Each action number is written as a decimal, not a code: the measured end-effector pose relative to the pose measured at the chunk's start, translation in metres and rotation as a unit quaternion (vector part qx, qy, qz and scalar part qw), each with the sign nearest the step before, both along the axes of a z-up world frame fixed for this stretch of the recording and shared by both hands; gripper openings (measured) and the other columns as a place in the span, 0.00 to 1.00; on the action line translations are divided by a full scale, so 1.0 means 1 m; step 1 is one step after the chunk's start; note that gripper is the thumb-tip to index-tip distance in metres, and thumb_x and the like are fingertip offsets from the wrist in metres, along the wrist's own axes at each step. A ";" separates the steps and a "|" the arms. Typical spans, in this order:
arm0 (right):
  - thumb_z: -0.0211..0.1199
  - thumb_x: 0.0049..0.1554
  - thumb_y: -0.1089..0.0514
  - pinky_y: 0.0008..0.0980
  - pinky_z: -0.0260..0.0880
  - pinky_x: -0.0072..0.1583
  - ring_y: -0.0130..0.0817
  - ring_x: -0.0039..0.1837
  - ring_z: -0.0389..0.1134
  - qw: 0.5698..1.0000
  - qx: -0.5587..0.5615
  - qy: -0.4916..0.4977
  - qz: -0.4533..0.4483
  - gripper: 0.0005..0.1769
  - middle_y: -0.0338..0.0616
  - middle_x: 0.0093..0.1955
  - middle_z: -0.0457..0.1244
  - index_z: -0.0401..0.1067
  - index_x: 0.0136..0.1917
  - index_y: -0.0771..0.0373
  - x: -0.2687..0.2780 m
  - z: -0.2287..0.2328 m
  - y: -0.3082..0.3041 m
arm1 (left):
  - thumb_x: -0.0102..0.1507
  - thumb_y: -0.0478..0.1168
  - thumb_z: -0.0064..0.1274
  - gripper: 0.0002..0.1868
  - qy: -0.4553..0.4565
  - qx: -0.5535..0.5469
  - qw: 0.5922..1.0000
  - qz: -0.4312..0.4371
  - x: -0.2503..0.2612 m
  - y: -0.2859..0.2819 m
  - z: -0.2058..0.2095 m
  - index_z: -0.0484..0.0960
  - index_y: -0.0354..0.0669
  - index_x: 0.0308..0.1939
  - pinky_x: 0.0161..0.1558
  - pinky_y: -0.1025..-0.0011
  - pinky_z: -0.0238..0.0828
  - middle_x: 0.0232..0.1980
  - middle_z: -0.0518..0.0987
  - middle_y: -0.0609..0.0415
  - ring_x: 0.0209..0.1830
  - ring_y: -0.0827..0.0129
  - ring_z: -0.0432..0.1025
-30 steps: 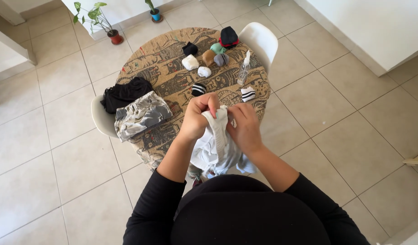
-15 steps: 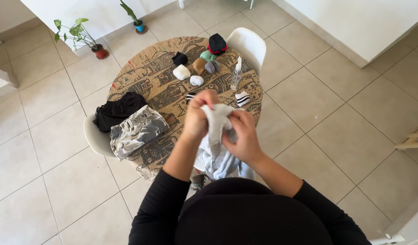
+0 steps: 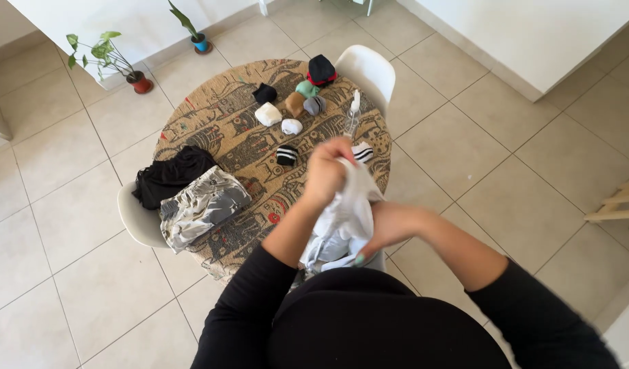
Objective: Folding various items of clothing on a table after taking them from a laundry drying rack.
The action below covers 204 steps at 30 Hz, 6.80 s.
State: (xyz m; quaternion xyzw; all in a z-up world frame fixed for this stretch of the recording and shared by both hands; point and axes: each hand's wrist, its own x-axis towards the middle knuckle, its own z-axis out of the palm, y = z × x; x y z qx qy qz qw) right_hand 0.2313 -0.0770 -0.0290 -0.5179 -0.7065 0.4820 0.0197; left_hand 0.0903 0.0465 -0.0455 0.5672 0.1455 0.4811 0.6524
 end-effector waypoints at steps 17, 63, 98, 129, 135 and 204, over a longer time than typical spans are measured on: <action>0.82 0.31 0.28 0.46 0.53 0.74 0.48 0.74 0.57 0.945 0.186 -0.233 0.136 0.62 0.54 0.72 0.59 0.67 0.69 0.65 0.014 -0.113 0.064 | 0.50 0.19 0.44 0.10 0.039 0.116 0.990 -0.074 0.019 -0.029 0.006 0.72 0.38 0.24 0.36 0.75 0.62 0.29 0.70 0.58 0.33 0.73 0.66; 0.71 0.43 0.68 0.32 0.67 0.58 0.28 0.57 0.68 0.911 0.253 0.141 -0.292 0.34 0.39 0.56 0.68 0.68 0.64 0.66 0.027 0.029 -0.001 | 0.53 0.23 0.51 0.13 0.216 0.287 0.922 0.142 0.004 -0.028 0.064 0.68 0.38 0.37 0.37 0.67 0.66 0.34 0.70 0.52 0.33 0.67 0.67; 0.67 0.46 0.65 0.32 0.66 0.58 0.28 0.52 0.65 0.804 0.408 0.051 -0.430 0.27 0.40 0.53 0.66 0.73 0.61 0.61 0.175 0.002 -0.112 | 0.61 0.45 0.56 0.11 0.380 0.581 0.707 -0.133 0.133 -0.062 0.072 0.83 0.52 0.46 0.43 0.52 0.69 0.33 0.82 0.48 0.39 0.50 0.76; 0.70 0.49 0.66 0.29 0.62 0.44 0.29 0.40 0.63 0.823 0.381 0.100 -0.410 0.06 0.38 0.38 0.64 0.74 0.40 0.66 0.153 -0.028 -0.151 | 0.57 0.43 0.60 0.24 0.362 0.269 0.815 -0.364 0.165 -0.128 -0.191 0.82 0.37 0.56 0.58 0.61 0.71 0.55 0.82 0.42 0.56 0.53 0.76; 0.72 0.47 0.66 0.29 0.64 0.42 0.29 0.38 0.64 0.850 0.354 0.044 -0.387 0.07 0.39 0.37 0.66 0.76 0.40 0.66 0.133 -0.014 -0.160 | 0.60 0.49 0.52 0.23 0.676 0.362 0.485 -0.421 0.168 -0.112 -0.199 0.84 0.42 0.55 0.58 0.58 0.70 0.56 0.81 0.43 0.56 0.51 0.75; 0.60 0.57 0.74 0.29 0.72 0.54 0.35 0.57 0.73 0.631 0.629 0.134 -0.434 0.09 0.44 0.52 0.67 0.64 0.46 0.66 0.225 -0.011 -0.040 | 0.50 0.47 0.69 0.20 0.609 0.258 0.682 0.312 -0.121 -0.133 0.103 0.78 0.44 0.38 0.35 0.57 0.73 0.35 0.78 0.50 0.33 0.52 0.76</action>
